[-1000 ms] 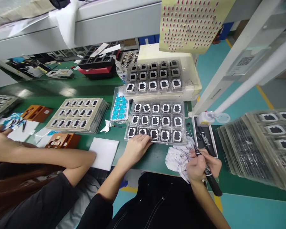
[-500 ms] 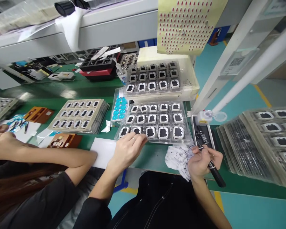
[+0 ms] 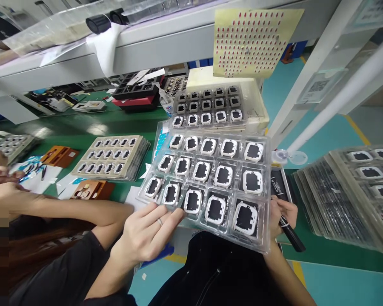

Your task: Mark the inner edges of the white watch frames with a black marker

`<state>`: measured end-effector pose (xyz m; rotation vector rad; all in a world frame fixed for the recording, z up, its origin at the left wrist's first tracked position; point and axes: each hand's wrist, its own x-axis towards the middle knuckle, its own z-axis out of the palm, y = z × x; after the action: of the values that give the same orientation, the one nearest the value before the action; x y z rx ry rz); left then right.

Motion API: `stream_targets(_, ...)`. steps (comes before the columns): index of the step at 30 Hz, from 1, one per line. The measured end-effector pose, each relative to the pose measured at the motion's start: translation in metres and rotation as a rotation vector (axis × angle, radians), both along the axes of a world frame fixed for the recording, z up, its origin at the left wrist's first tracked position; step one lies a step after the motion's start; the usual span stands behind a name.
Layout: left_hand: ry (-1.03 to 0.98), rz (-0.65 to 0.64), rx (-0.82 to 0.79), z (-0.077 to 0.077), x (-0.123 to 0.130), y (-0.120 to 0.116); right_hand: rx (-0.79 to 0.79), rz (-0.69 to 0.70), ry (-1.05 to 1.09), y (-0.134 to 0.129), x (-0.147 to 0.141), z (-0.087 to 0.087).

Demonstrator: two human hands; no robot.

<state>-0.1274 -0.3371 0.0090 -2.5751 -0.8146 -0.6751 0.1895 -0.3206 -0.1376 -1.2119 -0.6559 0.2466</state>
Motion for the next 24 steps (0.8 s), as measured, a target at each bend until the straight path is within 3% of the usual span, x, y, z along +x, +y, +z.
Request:
stream_targets(4, 0.015, 0.069, 0.112, 0.002, 0.007, 0.033, 0.051, -0.046, 0.032, 0.003, -0.003, -0.014)
stream_targets(8, -0.018, 0.174, 0.150, -0.010, 0.013, 0.090, 0.068, 0.039, 0.075, 0.002, -0.006, -0.032)
stream_targets(13, -0.023, 0.355, -0.014, -0.024, 0.026, 0.177, 0.053, 0.103, 0.056, -0.002, -0.004, -0.040)
stream_targets(16, -0.023, 0.389, -0.115, -0.029, 0.036, 0.216, 0.053, 0.105, 0.043, -0.003, -0.003, -0.041)
stream_targets(24, -0.046, 0.365, -0.220, -0.028, 0.049, 0.268, 0.037, 0.115, 0.039, -0.005, -0.002, -0.040)
